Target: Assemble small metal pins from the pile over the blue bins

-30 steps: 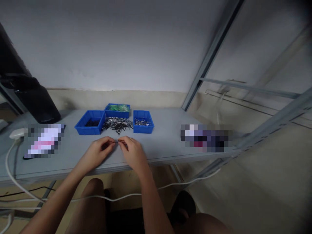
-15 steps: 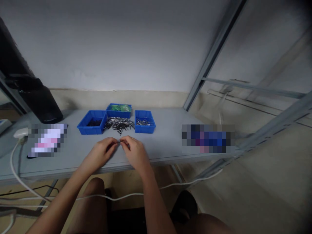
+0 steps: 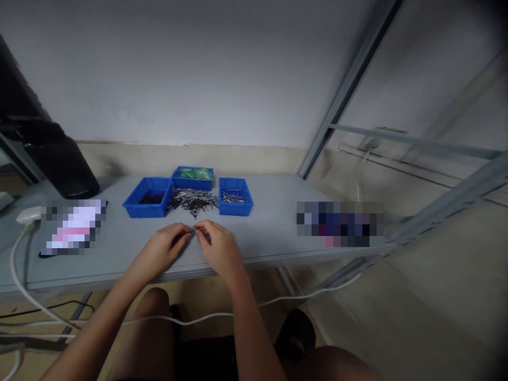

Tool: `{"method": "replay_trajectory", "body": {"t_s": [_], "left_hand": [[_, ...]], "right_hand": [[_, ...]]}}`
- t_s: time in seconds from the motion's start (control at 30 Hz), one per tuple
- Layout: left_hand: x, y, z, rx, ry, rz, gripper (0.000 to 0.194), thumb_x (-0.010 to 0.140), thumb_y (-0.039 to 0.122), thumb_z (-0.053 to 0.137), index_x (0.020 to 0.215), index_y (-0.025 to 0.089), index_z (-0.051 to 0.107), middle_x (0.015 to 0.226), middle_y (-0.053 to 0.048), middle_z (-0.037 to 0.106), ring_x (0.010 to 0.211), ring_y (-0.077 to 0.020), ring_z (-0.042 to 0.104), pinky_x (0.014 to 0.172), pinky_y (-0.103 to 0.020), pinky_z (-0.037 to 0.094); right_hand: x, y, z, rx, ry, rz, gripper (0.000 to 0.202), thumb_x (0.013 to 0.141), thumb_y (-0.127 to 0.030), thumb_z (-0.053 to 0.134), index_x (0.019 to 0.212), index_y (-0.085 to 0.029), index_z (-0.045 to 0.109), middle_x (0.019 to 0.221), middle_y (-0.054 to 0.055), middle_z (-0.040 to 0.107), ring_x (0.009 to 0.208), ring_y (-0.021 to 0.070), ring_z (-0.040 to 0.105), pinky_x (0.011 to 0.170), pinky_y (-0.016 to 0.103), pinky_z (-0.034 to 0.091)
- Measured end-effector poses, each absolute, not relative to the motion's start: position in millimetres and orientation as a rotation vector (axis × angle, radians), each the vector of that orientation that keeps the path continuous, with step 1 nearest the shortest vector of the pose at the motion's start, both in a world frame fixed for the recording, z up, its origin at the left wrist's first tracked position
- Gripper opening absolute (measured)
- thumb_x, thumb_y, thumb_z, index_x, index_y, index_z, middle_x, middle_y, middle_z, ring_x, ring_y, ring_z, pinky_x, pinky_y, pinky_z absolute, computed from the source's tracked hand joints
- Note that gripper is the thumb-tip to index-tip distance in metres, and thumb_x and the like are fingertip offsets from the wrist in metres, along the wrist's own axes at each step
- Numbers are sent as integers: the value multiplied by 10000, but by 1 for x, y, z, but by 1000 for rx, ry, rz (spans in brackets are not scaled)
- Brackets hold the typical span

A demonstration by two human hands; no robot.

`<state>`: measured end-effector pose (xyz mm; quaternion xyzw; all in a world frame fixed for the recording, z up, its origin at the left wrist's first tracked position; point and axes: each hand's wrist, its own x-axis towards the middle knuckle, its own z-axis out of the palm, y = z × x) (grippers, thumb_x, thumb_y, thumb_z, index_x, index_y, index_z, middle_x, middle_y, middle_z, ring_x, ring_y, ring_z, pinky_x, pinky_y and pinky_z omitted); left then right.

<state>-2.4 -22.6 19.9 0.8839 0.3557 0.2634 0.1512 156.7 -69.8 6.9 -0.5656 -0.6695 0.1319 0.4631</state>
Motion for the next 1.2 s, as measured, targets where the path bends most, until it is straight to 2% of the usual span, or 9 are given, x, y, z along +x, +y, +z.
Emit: {"method": "replay_trajectory", "body": {"t_s": [0.93, 1.2], "left_hand": [[-3, -21, 17, 2551, 1024, 769, 224, 917, 307, 411, 913, 180, 596, 875, -58, 675, 778, -185, 623, 751, -298, 486], [-3, -21, 24, 2375, 1073, 915, 240, 861, 385, 463, 869, 192, 606, 863, -53, 692, 793, -202, 628, 743, -304, 497]], "right_hand": [[156, -71, 9, -1401, -1646, 323, 153, 882, -150, 500, 945, -198, 631, 920, 53, 700, 844, 176, 650, 779, 291, 490], [158, -70, 7, -1393, -1688, 349, 128, 869, -146, 549, 945, -207, 632, 914, 37, 711, 861, 171, 656, 788, 285, 485]]}}
